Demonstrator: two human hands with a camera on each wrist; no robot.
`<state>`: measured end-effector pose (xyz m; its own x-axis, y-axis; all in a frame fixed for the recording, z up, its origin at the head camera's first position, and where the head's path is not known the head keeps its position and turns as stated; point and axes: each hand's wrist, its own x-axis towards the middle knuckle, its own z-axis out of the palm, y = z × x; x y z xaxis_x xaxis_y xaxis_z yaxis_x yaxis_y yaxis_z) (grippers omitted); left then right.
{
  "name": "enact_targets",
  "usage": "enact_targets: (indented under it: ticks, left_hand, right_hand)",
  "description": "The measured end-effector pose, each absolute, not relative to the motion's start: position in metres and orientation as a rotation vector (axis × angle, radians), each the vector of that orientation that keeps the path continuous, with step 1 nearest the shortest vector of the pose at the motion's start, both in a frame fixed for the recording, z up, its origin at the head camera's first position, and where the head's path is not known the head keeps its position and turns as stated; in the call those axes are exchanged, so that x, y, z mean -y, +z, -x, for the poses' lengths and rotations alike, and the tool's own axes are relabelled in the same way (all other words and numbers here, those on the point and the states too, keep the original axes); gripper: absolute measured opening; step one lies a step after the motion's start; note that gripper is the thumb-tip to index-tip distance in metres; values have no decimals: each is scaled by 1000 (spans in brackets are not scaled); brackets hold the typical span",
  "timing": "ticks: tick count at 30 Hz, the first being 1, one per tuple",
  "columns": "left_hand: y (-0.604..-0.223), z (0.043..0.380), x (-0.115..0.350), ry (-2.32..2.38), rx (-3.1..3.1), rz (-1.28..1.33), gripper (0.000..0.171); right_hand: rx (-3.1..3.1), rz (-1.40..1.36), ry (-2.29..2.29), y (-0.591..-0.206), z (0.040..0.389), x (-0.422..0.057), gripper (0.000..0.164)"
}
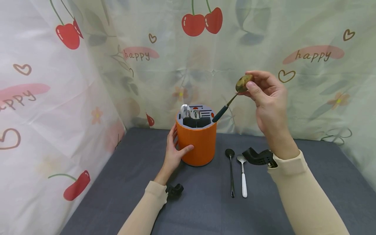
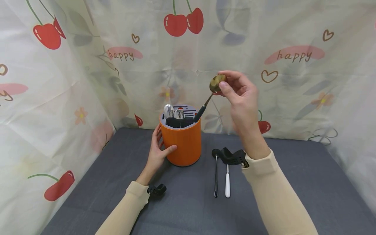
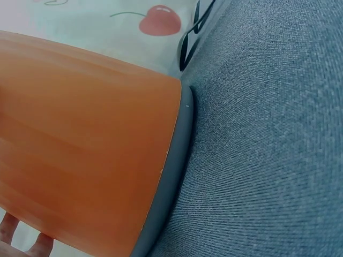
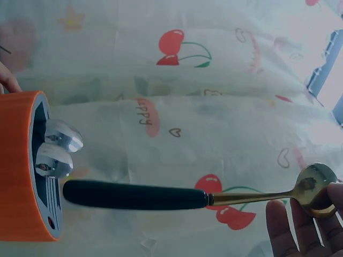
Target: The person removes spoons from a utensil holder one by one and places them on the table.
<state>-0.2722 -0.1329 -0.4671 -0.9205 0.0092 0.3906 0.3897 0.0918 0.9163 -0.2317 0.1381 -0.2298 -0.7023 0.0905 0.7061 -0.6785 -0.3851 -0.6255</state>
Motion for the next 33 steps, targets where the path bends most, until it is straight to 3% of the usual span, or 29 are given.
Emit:
enact_targets:
  ticks: [33]
  left_hand:
    - [-470,274,133,-1903,2080,402,98]
  right_hand:
    - [2019,-678,1961,-292,244,-200,24]
